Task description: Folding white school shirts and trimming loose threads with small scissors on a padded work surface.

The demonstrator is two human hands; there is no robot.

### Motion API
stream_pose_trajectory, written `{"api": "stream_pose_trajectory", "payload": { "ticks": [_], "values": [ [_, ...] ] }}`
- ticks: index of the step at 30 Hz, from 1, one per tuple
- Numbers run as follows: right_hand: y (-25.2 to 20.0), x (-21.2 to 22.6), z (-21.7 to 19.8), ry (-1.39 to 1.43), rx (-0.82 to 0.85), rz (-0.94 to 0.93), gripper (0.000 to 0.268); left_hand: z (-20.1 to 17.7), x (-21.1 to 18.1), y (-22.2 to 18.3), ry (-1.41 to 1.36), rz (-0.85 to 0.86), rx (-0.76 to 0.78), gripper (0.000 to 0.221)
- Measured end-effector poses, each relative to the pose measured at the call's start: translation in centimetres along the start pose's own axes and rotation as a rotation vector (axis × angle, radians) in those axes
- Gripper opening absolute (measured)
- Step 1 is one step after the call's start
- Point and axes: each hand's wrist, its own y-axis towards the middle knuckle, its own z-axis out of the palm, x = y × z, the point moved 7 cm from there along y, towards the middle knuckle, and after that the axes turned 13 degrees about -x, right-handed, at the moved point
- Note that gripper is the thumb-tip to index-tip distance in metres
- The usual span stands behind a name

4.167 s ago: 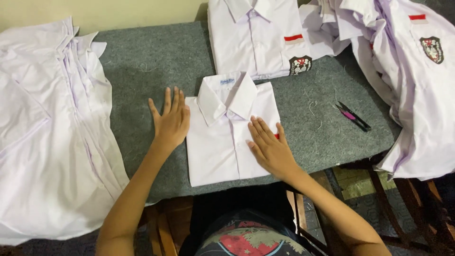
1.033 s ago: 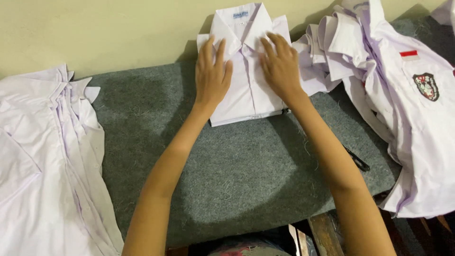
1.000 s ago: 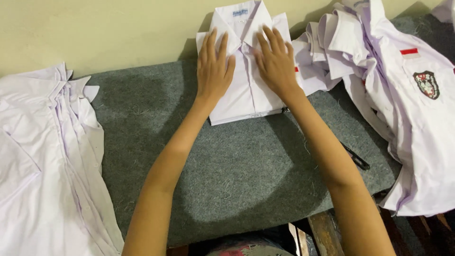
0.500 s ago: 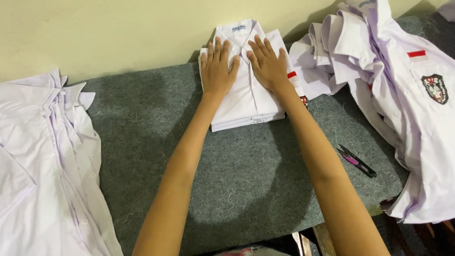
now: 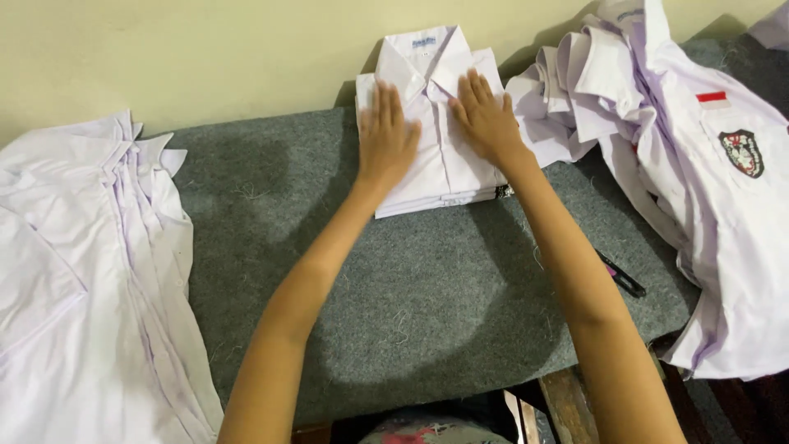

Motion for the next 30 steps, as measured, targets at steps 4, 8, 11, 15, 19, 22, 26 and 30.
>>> {"api": "stream_pose_trajectory", "payload": {
  "ticks": [4, 8, 11, 15, 19, 22, 26, 30],
  "values": [
    [-4.1, 1.2, -1.0, -0.013, 0.042, 0.078, 0.076, 1.9, -2.1, -3.9, -0.033, 0.048, 0.025, 0.076],
    [-6.0, 0.5, 0.1, -0.084, 0.025, 0.056, 0.079, 4.6, -1.0, -5.4, -0.088, 0.089, -0.024, 0.079],
    [-5.8, -0.2, -0.3, -0.063, -0.046, 0.029, 0.071, 3.9, -0.1, -5.5, -0.045, 0.110, -0.035, 0.075],
    [-9.1, 0.4, -1.9, -0.209, -0.372, -0.194, 0.042, 0.6, 1.9, -9.3, 0.090, 0.081, 0.092, 0.068],
    [-17.0, 5.9, -2.8, -0.226, -0.435, -0.416, 0.034, -5.5, 0.9, -16.1, 0.054, 0.126, 0.111, 0.067],
    [-22.9, 9.3, -0.7, -0.129, -0.341, -0.491, 0.028, -8.3, 0.1, -21.3, -0.048, 0.103, 0.186, 0.074],
    [-27.6, 12.5, 0.6, -0.012, -0.127, -0.457, 0.041, -7.4, 2.4, -27.0, -0.013, 0.109, 0.273, 0.065],
    [-27.4, 13.2, 1.1, -0.075, -0.104, -0.440, 0.042, -8.5, 3.5, -29.2, 0.009, 0.159, 0.115, 0.051]
  ]
}}
